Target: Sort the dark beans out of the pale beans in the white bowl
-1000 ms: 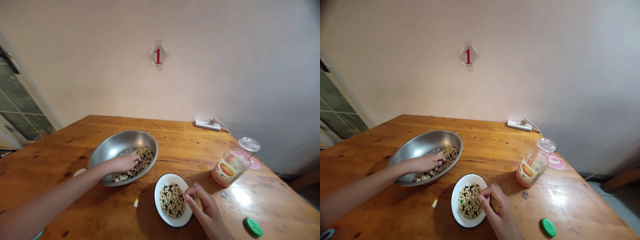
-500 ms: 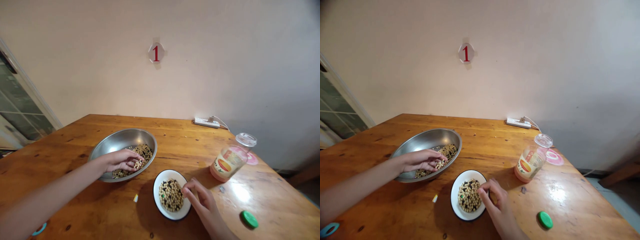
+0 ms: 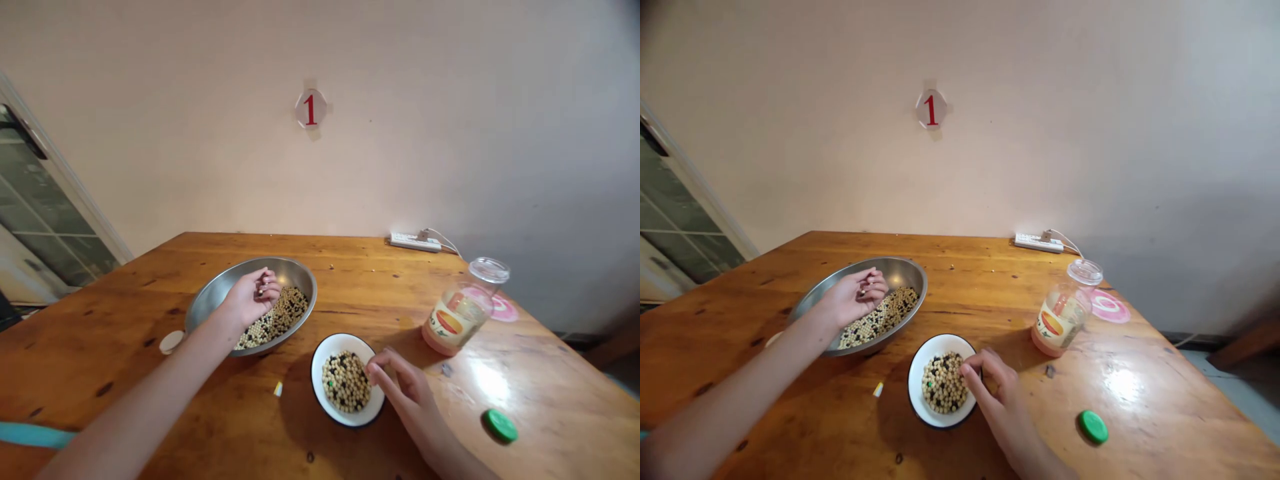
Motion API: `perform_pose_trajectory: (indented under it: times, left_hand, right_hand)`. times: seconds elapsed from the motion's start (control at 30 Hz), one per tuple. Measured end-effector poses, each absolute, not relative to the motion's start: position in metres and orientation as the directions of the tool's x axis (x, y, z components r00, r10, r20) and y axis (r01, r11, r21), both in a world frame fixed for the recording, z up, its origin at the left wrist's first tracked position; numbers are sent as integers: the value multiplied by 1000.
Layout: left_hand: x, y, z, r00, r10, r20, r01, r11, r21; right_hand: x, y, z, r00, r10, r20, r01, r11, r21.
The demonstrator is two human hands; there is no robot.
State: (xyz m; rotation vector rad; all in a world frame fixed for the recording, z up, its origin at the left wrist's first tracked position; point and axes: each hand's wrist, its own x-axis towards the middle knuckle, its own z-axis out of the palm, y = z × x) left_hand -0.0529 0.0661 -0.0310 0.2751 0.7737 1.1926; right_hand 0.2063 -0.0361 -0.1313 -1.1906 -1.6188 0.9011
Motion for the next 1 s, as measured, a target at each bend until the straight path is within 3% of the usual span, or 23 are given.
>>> perform_pose_trajectory:
  times: [0.23,0.5,0.67,1.0]
  left_hand:
    - [-36,74,-25,3,945,-328,-903,143,405]
    - [-34,76,-13,-97,948,-304,-962,-11,274]
    - [-31,77,-15,-113,943,-314,-956,-17,293]
    - [-35,71,-15,-232,912,-338,-894,-63,443]
  right_hand:
    - [205,-36,-130,-111,951,290,328,310,-892]
    - [207,-34,-133,-109,948,298,328,317,-890]
    - [207,-34,-132,-111,949,295,327,315,-891]
    - [206,-37,-129,-102,942,320,335,335,-881]
